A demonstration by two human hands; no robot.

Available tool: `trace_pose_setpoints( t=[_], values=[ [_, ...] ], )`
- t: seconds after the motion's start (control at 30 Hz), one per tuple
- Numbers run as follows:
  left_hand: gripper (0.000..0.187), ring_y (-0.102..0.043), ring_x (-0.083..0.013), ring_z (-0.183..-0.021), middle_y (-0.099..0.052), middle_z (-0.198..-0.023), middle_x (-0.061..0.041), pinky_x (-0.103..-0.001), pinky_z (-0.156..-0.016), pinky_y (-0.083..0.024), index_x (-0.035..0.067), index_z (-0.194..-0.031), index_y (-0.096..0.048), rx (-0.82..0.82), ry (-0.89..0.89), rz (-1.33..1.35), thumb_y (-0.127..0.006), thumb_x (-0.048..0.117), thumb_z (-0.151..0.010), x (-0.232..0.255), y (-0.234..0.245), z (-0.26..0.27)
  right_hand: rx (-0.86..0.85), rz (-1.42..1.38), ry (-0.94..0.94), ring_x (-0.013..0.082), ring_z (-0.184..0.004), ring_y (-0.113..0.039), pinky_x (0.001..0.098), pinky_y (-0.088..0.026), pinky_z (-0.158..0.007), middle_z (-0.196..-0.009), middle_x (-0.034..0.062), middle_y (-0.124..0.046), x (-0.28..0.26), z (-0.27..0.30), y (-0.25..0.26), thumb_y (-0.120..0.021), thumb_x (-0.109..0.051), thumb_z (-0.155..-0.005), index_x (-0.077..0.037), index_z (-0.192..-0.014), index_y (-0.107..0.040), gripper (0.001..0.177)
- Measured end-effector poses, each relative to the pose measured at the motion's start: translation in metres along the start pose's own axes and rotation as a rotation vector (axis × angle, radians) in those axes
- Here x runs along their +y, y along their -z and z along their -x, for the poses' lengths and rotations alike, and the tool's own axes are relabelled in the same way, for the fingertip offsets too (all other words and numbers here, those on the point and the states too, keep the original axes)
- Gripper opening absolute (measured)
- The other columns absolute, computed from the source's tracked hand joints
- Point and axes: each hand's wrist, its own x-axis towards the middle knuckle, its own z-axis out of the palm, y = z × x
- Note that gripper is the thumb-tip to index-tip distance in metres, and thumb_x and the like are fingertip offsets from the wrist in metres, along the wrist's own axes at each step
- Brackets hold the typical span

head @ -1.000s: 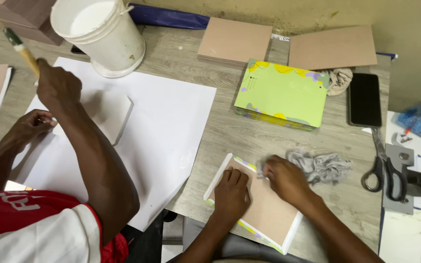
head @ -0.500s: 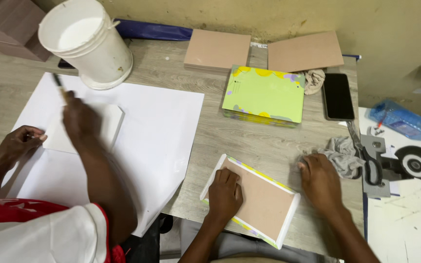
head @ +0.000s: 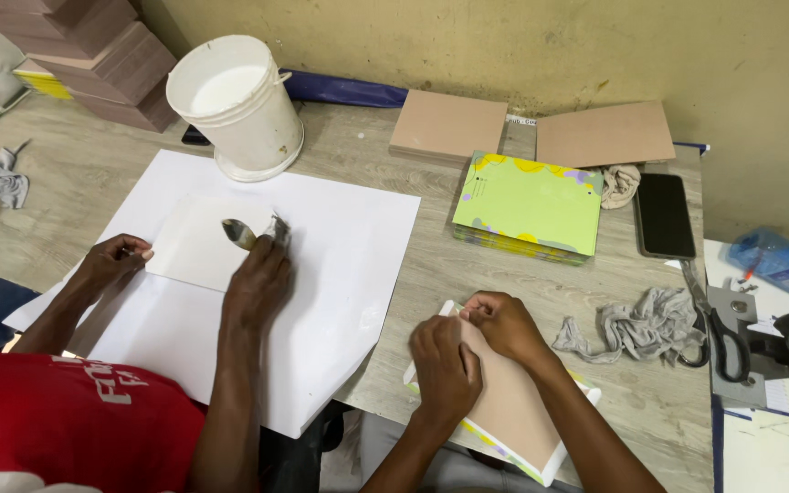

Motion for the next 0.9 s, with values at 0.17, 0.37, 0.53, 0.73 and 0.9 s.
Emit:
trace_pose_setpoints(
  t=[0.17, 0.37, 0.53, 0.73, 0.9],
  values=[
    [0.068, -0.065, -0.0343, -0.117, -0.070, -0.128, -0.008, -0.052, -0.108, -0.041, 0.005, -0.159, -0.042, -0.403, 0.634, 0.160, -0.062, 0.023, -0.096, 0.026, 0.053, -0.057, -0.022, -0.042, 0.036, 0.0079, -0.078, -0.064, 0.0260, -0.046, -0.075, -0.083, -0.0080, -0.081, -0.047, 0.058, 0.051, -0.073, -0.028, -0.101, -0.019, -0.089, -0.083, 0.018],
    [0.013, -0.059, -0.0080, -0.068, -0.072, -0.079, 0.005, -0.029, -0.062, -0.045, 0.015, -0.091, -0.071, -0.484, 0.623, 0.522, -0.062, 0.019, -0.098, 0.060, 0.115, -0.106, 0.037, -0.036, 0.286, 0.0055, -0.104, -0.087, 0.0232, -0.061, -0.091, -0.112, -0.0072, -0.095, -0.081, 0.115, 0.078, -0.077, -0.027, -0.092, -0.018, -0.108, -0.092, 0.024],
    [0.012, -0.063, -0.0098, -0.069, -0.072, -0.078, 0.006, -0.031, -0.065, -0.048, 0.015, -0.094, -0.071, -0.613, 0.567, 0.403, -0.062, 0.021, -0.098, 0.066, 0.125, -0.110, 0.021, 0.050, 0.323, 0.0045, -0.087, -0.085, 0.0249, -0.057, -0.079, -0.097, -0.0118, -0.095, -0.084, 0.126, 0.087, -0.075, -0.031, -0.093, -0.022, -0.099, -0.091, 0.019],
    [0.013, -0.066, -0.0178, -0.073, -0.072, -0.087, 0.001, -0.036, -0.066, -0.048, 0.014, -0.099, -0.066, -0.480, 0.332, 0.362, -0.057, 0.021, -0.105, 0.066, 0.108, -0.088, 0.047, 0.035, 0.269, 0.0030, -0.086, -0.085, 0.0242, -0.057, -0.080, -0.096, -0.0124, -0.096, -0.079, 0.132, 0.094, -0.076, -0.031, -0.092, -0.022, -0.097, -0.092, 0.019],
    [0.012, -0.074, -0.0284, -0.089, -0.077, -0.100, -0.011, -0.039, -0.076, -0.057, 0.004, -0.112, -0.072, -0.204, 0.022, 0.407, -0.061, 0.008, -0.108, 0.063, 0.098, -0.078, 0.105, 0.003, 0.261, 0.0042, -0.088, -0.085, 0.0243, -0.059, -0.081, -0.096, -0.0100, -0.096, -0.085, 0.138, 0.102, -0.077, -0.031, -0.092, -0.019, -0.096, -0.092, 0.020]
  ],
)
